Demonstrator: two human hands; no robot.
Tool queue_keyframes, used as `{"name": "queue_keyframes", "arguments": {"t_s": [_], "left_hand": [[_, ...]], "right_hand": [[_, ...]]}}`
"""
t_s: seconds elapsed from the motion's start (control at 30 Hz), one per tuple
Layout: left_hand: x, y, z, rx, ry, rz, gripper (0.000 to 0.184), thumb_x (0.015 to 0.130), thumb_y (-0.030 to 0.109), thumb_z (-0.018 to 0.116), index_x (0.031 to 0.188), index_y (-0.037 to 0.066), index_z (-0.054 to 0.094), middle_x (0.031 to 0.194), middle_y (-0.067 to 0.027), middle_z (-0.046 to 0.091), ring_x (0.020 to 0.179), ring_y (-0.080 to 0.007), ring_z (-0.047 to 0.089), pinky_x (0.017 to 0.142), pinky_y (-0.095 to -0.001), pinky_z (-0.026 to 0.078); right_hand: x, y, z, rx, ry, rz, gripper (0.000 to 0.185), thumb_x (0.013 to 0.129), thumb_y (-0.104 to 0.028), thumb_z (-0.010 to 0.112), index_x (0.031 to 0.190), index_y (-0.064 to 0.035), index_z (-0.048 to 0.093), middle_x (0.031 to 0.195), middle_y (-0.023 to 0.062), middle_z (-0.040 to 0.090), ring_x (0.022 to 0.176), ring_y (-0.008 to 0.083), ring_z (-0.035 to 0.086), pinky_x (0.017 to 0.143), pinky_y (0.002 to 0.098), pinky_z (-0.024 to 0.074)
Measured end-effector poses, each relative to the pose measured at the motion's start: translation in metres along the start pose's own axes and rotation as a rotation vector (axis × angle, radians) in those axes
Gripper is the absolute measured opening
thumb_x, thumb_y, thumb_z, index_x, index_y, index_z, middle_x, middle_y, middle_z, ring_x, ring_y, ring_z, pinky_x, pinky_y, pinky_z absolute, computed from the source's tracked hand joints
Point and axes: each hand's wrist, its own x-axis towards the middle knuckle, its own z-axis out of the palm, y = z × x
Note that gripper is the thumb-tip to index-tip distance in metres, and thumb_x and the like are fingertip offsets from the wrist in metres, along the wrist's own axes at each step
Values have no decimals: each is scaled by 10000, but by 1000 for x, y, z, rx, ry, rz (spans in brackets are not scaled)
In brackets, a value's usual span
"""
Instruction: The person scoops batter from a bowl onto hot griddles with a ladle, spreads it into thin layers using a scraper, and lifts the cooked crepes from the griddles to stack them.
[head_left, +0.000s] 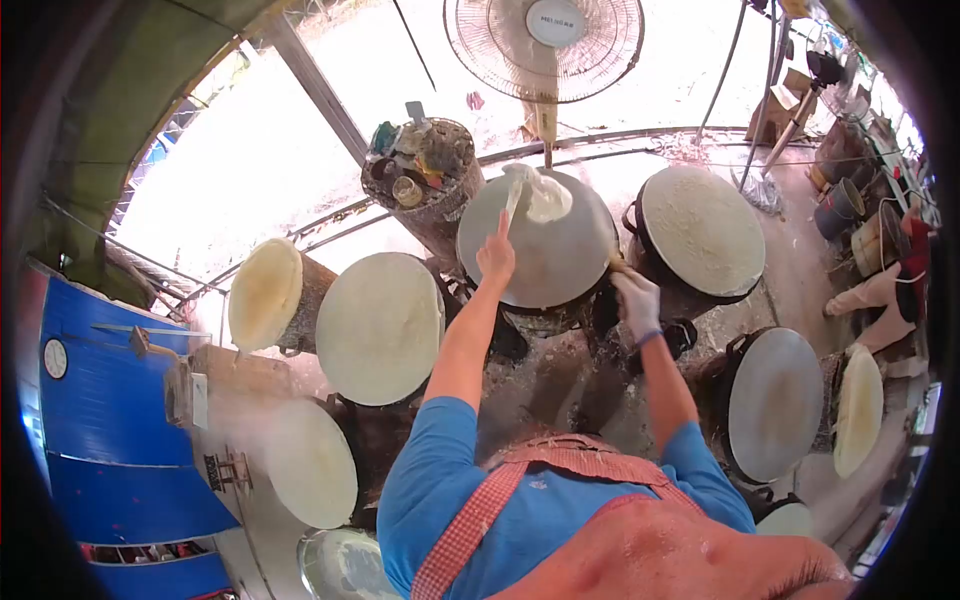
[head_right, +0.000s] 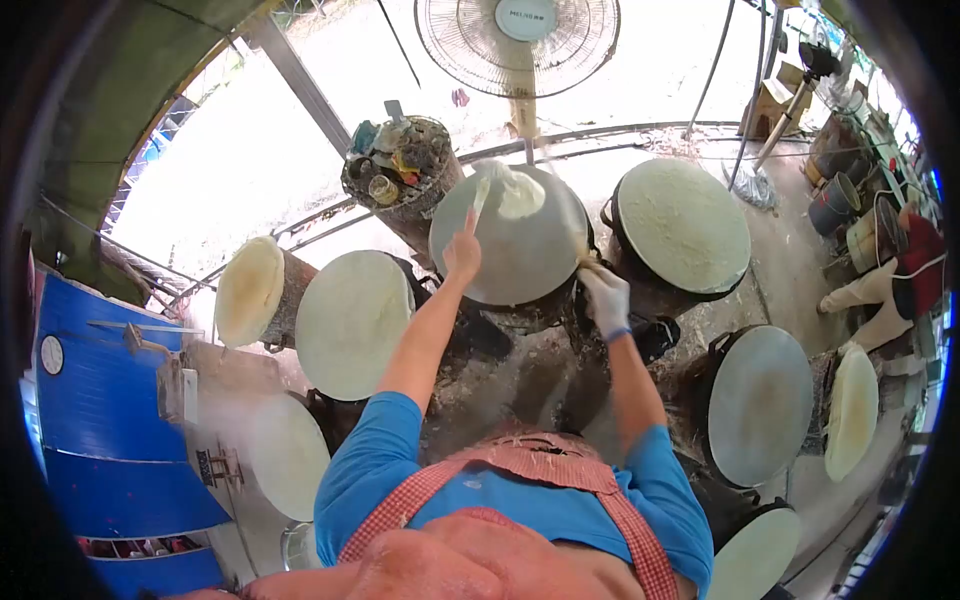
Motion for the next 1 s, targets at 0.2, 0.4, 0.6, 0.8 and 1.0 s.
{"name": "queue_keyframes", "arguments": {"t_s": [0.2,0.4,0.6,0.8,1.0], "left_hand": [[19,9,-85,-477,320,143,699,747,25,444,1372,193,182,1069,-183,521,679,-303,582,636,-365,456],[-65,-92,-62,-666,-94,53,678,761,-16,439,1372,122,180,1146,-131,474,727,-156,494,625,-256,407],[-197,-133,-71,-733,-392,-350,640,739,-25,462,1335,1,230,1330,-163,353,1192,-229,395,926,-282,340],[-223,-145,-73,-641,-330,-308,627,737,-4,478,1322,0,255,1305,-201,367,1179,-295,409,938,-306,331],[-214,-142,-59,-190,177,329,656,746,59,476,1352,84,227,785,-136,550,454,-178,495,412,-299,418]], "right_hand": [[54,44,11,-1044,142,-402,258,786,-301,539,957,-135,639,770,181,623,704,303,613,648,360,479],[72,44,93,-775,-4,-352,336,709,-344,602,967,-134,643,871,144,625,782,296,602,706,359,461],[58,56,33,-314,-42,-241,325,757,-248,581,983,-17,623,916,83,647,824,154,600,767,247,436],[37,30,68,-518,-158,-302,321,712,-251,612,966,-57,635,837,73,664,723,141,602,699,256,456],[40,62,74,6,-191,-126,248,694,-119,652,900,20,652,770,30,635,727,108,565,689,242,442]]}}
